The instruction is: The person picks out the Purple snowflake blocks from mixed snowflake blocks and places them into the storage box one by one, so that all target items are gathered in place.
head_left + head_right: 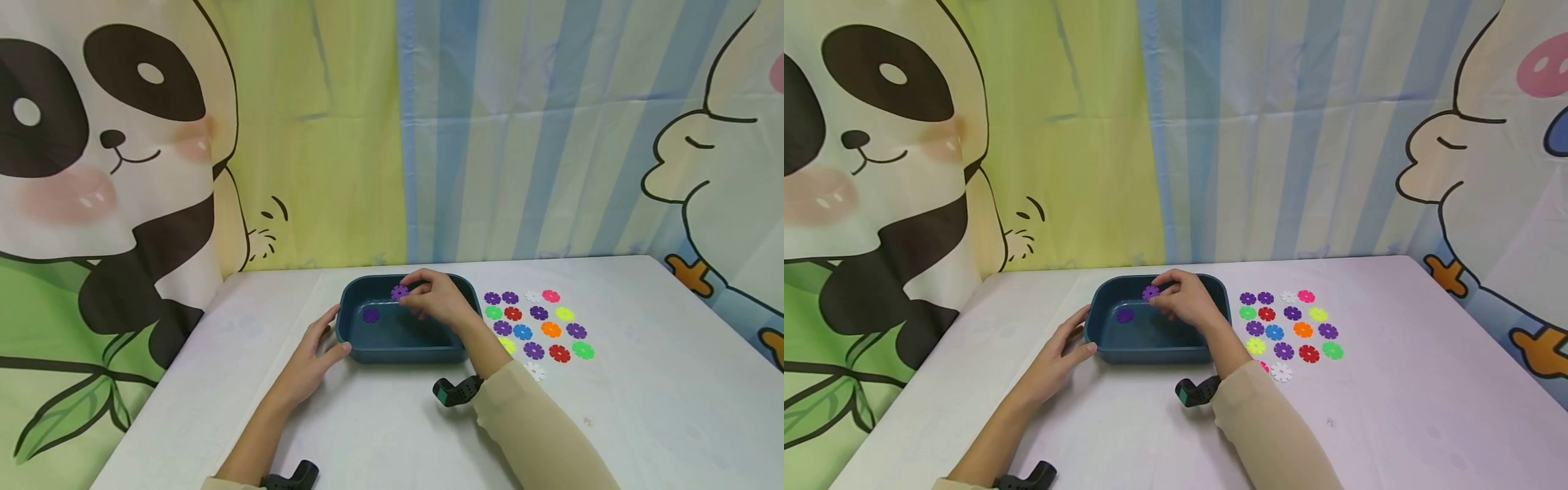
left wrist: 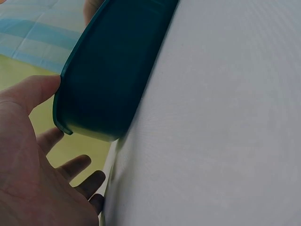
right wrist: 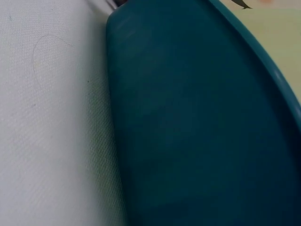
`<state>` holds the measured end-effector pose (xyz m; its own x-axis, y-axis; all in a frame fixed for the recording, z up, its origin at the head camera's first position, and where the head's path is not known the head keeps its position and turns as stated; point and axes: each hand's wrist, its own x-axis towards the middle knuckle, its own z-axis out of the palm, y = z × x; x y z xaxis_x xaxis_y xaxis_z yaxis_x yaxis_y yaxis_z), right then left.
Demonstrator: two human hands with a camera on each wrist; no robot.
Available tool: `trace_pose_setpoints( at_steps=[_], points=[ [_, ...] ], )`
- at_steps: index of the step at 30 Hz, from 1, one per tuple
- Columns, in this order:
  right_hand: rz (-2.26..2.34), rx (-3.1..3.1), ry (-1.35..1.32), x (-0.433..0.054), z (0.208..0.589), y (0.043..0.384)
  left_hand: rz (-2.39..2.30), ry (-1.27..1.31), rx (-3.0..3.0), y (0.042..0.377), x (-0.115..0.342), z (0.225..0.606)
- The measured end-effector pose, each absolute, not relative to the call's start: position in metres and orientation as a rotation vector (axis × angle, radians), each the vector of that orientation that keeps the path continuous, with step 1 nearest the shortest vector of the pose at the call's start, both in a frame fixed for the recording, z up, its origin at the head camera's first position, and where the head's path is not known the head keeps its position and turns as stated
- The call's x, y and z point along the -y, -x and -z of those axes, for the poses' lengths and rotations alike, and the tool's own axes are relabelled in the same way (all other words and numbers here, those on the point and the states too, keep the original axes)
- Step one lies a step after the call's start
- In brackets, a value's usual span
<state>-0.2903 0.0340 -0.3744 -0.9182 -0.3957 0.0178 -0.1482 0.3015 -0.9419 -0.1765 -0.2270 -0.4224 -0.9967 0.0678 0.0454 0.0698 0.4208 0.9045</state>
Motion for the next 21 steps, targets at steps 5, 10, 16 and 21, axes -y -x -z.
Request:
trace_pose_setpoints(
  at_steps=[5, 10, 16, 21],
  points=[
    [1.622, -2.362, 0.508, -0.029, 0.377, 0.294, 1.689, 0.113, 2.657, 0.176, 0.227, 0.423],
    [1.533, -2.394, 0.529, -0.025, 0.377, 0.299, 1.689, 0.108, 2.659, 0.176, 0.227, 0.422],
    [1.420, -2.418, 0.522, -0.020, 0.377, 0.303, 1.705, 0.108, 2.656, 0.176, 0.226, 0.422],
    [1.310, -2.440, 0.535, -0.013, 0.378, 0.305, 1.712, 0.118, 2.649, 0.177, 0.227, 0.422]
  ],
)
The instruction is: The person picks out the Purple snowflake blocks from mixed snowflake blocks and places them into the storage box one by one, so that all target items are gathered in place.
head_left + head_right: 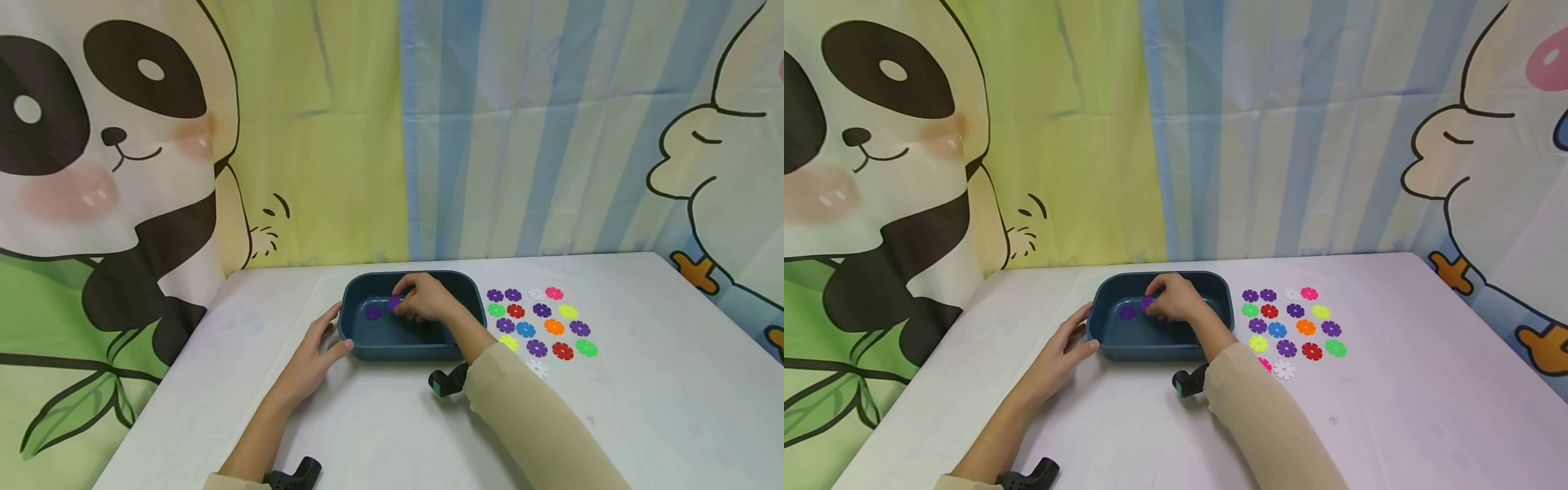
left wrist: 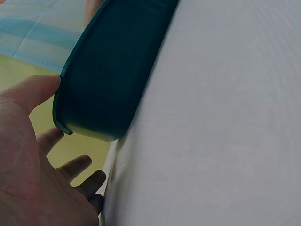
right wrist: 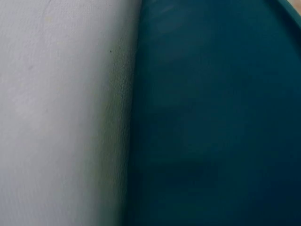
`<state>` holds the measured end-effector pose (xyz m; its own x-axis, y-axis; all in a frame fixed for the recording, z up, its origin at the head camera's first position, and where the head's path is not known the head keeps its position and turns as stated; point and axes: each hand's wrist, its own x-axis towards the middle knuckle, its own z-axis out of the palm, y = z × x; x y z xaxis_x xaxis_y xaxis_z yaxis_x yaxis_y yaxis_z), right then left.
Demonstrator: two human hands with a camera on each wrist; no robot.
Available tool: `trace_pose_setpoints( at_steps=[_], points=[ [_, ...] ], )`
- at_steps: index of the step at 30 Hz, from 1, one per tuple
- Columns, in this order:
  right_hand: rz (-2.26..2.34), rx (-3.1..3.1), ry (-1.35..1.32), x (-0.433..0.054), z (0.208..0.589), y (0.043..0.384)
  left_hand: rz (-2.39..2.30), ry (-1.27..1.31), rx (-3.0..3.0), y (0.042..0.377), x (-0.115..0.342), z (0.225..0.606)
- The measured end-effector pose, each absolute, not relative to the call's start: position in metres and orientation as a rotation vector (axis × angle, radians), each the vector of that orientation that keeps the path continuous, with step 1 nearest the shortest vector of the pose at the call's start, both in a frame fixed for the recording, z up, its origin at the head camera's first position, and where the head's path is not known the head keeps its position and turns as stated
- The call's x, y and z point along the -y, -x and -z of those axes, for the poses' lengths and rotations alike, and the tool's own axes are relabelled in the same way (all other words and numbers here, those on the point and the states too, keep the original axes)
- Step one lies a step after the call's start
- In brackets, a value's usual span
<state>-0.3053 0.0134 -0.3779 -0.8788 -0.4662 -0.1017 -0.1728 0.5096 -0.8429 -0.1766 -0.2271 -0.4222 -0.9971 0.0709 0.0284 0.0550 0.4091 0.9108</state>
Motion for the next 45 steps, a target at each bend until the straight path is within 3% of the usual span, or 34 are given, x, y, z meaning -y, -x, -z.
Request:
trace_pose_setpoints(
  at_steps=[22, 45],
  points=[
    [0.941, -2.625, 0.594, -0.0051, 0.3825, 0.3075, -1.701, -0.150, -2.639, 0.1767, 0.2277, 0.4227],
    [0.869, -2.678, 0.620, -0.0048, 0.3810, 0.3079, -1.692, -0.121, -2.638, 0.1771, 0.2263, 0.4192]
  ],
)
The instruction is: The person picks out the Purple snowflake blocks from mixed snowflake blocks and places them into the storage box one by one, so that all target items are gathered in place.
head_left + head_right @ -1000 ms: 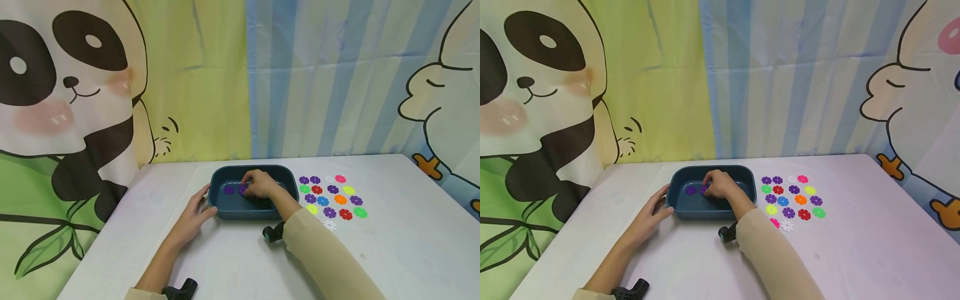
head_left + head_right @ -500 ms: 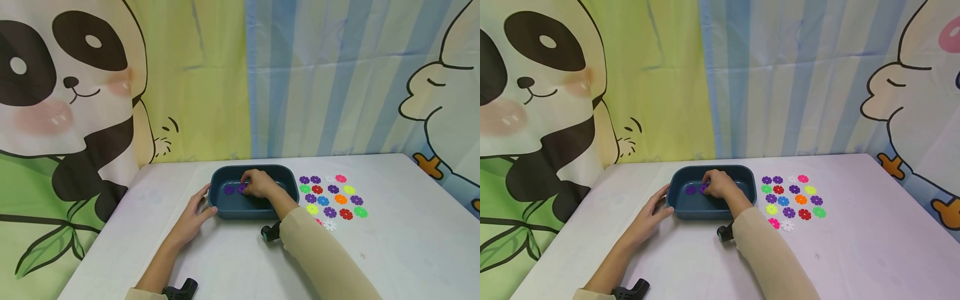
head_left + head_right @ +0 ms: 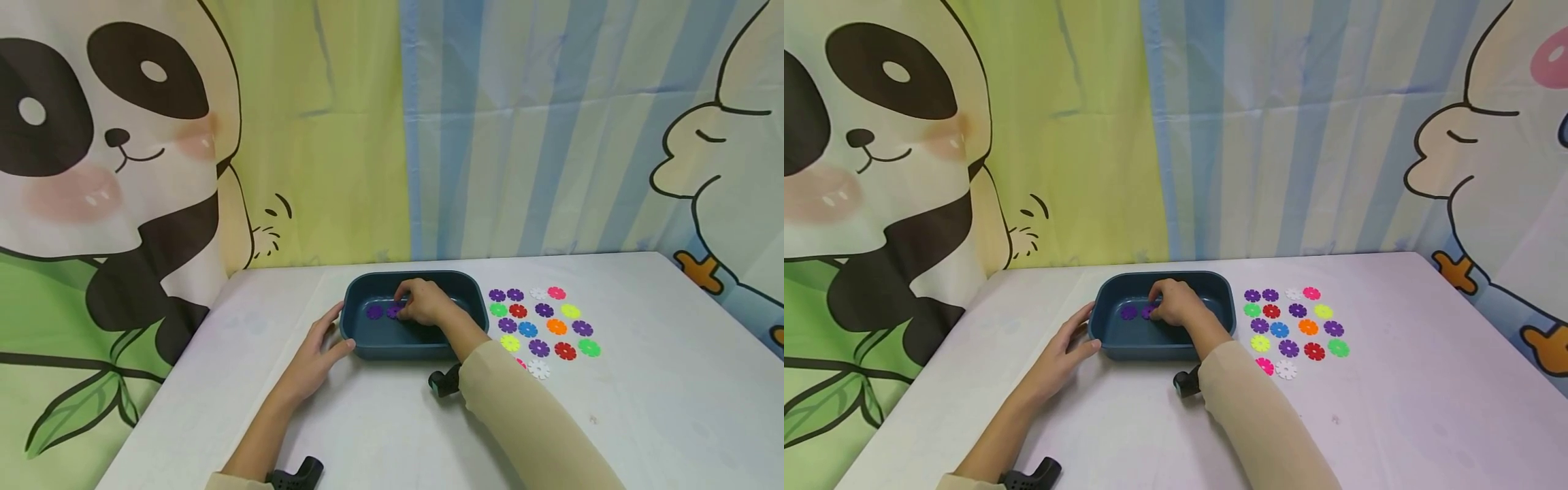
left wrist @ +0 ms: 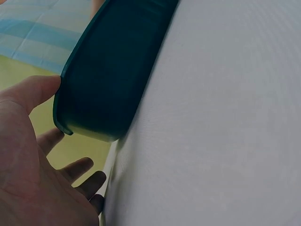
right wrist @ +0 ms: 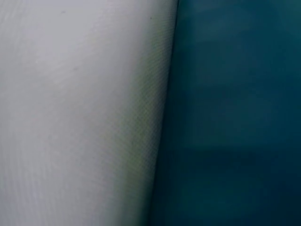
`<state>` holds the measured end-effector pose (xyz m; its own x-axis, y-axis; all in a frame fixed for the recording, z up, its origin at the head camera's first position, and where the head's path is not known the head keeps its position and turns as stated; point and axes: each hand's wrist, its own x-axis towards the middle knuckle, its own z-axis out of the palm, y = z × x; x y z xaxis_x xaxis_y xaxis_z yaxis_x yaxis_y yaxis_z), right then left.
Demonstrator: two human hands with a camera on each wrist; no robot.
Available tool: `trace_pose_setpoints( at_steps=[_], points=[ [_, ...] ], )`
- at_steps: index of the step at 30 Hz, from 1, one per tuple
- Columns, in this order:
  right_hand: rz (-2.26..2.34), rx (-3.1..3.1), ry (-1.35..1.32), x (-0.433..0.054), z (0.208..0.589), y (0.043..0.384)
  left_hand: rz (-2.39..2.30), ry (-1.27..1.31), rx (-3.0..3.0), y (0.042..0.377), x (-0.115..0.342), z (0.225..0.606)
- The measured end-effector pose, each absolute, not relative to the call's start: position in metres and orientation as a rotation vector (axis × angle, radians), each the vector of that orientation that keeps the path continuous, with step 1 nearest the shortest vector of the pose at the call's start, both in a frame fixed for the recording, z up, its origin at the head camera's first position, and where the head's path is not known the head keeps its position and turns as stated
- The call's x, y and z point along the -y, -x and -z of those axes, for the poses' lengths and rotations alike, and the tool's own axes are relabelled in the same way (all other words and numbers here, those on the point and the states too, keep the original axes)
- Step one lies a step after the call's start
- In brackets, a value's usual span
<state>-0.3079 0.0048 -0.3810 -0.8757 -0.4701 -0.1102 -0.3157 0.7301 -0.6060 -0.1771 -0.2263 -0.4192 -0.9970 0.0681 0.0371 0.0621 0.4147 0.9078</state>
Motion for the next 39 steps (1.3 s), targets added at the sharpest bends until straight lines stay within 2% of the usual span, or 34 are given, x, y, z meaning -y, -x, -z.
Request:
trace_pose_setpoints(
  at_steps=[18, 39],
  points=[
    [1.025, -2.552, 0.714, -0.019, 0.378, 0.302, -1.689, -0.114, -2.653, 0.177, 0.226, 0.422],
    [1.325, -2.560, 0.839, -0.052, 0.373, 0.277, -1.685, -0.109, -2.649, 0.178, 0.226, 0.424]
  ],
)
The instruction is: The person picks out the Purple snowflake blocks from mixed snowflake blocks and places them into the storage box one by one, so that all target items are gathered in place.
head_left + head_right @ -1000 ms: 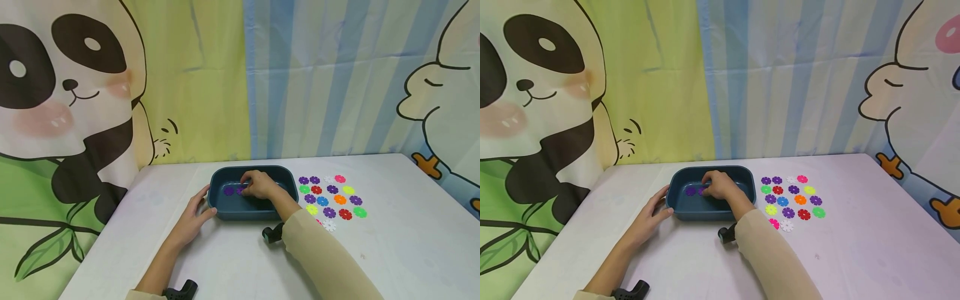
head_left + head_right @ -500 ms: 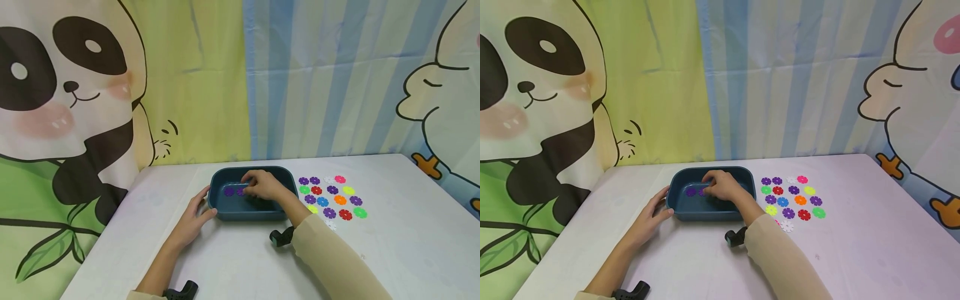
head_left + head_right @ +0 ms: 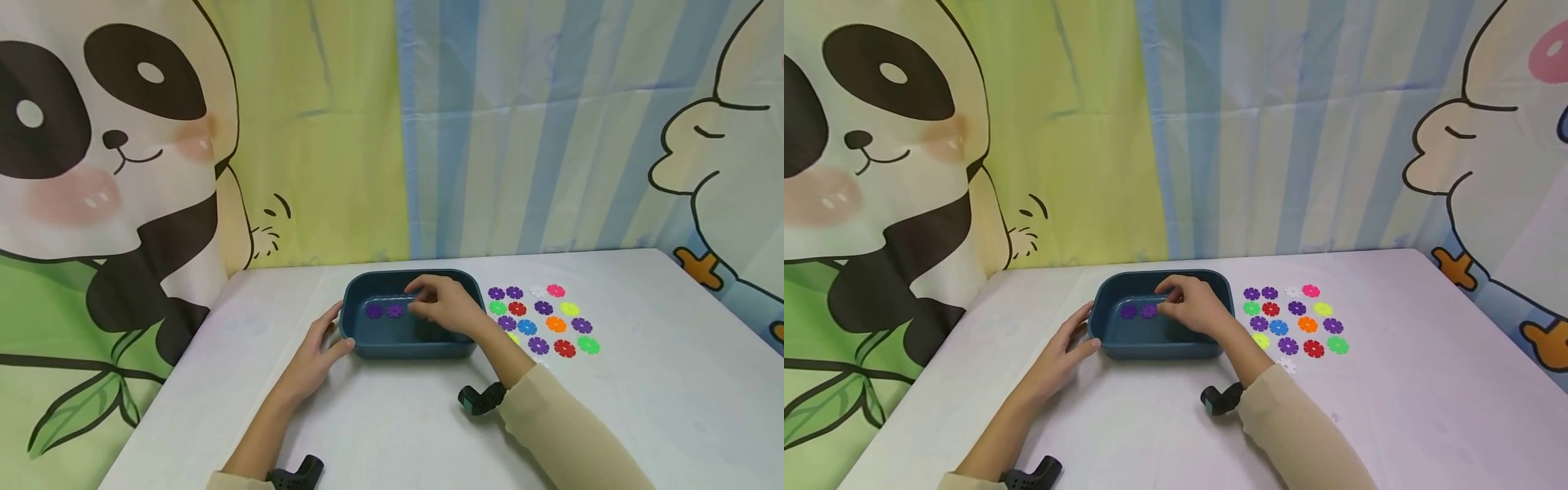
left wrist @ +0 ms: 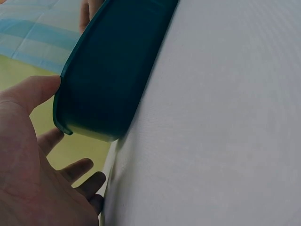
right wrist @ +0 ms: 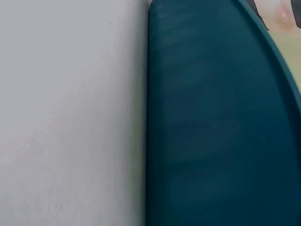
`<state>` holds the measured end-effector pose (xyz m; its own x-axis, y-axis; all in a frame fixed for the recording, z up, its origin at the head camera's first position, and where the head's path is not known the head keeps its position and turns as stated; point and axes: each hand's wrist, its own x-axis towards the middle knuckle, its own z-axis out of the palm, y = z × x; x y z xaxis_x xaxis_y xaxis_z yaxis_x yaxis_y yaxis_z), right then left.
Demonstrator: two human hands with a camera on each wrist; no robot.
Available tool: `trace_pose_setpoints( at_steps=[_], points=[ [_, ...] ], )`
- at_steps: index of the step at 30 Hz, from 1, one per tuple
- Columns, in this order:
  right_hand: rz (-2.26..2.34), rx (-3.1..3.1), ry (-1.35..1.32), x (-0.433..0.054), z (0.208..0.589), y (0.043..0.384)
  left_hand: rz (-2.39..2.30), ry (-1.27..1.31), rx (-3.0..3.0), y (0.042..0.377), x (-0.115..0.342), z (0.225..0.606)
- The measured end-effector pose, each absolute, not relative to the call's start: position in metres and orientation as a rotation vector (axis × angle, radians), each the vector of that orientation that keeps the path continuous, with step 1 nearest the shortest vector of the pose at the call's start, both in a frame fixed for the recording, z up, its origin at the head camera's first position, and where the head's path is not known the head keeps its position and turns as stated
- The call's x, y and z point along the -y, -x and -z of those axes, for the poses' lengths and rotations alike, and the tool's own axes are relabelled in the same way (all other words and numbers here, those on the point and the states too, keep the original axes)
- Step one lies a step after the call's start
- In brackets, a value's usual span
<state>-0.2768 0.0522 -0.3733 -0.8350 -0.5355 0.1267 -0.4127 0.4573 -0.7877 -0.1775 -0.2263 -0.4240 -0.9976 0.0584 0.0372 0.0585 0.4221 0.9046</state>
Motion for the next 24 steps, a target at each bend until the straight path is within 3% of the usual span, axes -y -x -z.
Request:
trace_pose_setpoints(
  at_steps=[24],
  points=[
    [1.469, -2.569, 0.932, -0.081, 0.365, 0.248, 1.666, 0.126, 2.671, 0.177, 0.227, 0.420]
  ],
)
